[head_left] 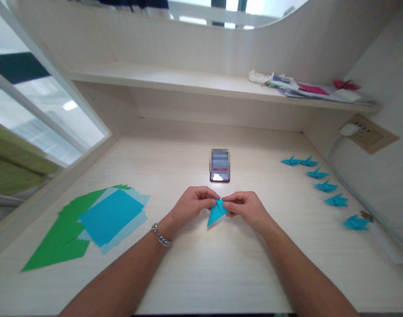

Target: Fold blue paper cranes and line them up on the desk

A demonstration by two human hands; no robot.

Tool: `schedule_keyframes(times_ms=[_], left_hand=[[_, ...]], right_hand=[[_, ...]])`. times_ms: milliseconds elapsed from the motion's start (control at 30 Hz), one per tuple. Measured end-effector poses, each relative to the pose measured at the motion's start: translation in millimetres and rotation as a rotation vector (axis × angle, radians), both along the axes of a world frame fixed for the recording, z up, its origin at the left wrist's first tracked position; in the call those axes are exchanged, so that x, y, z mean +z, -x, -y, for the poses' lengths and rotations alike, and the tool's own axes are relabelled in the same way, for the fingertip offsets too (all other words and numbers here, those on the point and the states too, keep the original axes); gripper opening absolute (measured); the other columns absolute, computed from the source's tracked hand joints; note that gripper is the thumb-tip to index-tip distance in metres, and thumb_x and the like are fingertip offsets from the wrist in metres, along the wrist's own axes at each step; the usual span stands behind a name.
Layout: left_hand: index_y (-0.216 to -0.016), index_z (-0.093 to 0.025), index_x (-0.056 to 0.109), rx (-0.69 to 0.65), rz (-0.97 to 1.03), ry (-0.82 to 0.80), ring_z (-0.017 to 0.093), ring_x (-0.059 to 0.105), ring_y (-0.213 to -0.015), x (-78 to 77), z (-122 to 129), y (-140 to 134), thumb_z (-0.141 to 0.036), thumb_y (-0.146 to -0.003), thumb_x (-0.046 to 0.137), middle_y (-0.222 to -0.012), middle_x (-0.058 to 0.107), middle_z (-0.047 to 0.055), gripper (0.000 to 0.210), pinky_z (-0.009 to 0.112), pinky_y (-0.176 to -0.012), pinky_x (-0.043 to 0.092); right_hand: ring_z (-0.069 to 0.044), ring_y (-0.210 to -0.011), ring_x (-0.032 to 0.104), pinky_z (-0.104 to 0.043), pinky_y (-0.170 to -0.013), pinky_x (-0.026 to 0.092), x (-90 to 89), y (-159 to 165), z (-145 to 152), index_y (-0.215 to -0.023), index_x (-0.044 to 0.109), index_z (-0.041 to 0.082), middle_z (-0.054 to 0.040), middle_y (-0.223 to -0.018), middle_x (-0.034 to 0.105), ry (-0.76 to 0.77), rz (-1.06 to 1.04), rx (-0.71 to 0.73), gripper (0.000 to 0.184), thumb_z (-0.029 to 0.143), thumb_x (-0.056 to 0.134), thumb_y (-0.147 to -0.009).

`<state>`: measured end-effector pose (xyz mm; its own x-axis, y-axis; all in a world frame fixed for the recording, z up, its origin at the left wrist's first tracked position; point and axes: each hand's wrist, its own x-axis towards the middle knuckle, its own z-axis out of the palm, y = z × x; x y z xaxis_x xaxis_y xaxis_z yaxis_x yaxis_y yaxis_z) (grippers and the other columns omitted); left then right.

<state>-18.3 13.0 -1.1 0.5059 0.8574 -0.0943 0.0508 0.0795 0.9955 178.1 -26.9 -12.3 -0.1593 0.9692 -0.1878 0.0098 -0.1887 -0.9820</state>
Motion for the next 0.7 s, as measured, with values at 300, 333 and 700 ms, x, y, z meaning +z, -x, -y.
schedule_keyframes(times_ms=[300,333,700], left_hand=[[-0.082,-0.013,0.069,0.027,-0.055,-0.036,0.014,0.063,-0.07,0.3,1.2,-3.0,-0.022,-0.072,0.072,-0.078,0.07,0.006,0.014,0.027,-0.066,0.051],[-0.081,-0.013,0.069,0.039,-0.061,-0.048,0.014,0.063,-0.069,0.0,0.8,-2.9,-0.021,-0.071,0.073,-0.077,0.07,0.006,0.014,0.027,-0.065,0.051],[-0.085,-0.013,0.072,0.031,-0.14,-0.12,0.016,0.065,-0.072,-2.1,3.6,-4.8,-0.026,-0.074,0.071,-0.082,0.073,0.009,0.017,0.027,-0.067,0.051]], right_hand=[[-0.014,-0.056,0.063,-0.029,-0.057,0.051,1.8,1.8,0.3,-0.089,0.074,0.015,-0.0048,-0.067,0.07,-0.026,0.043,0.029,0.025,0.032,0.074,-0.07],[-0.014,-0.057,0.063,-0.029,-0.057,0.052,1.1,1.8,-0.1,-0.089,0.073,0.015,-0.0049,-0.067,0.07,-0.029,0.043,0.018,0.026,0.032,0.074,-0.07],[-0.015,-0.065,0.064,-0.029,-0.063,0.051,0.5,3.6,1.2,-0.087,0.072,0.015,-0.005,-0.073,0.071,-0.154,0.107,-0.091,0.023,0.028,0.075,-0.068]])
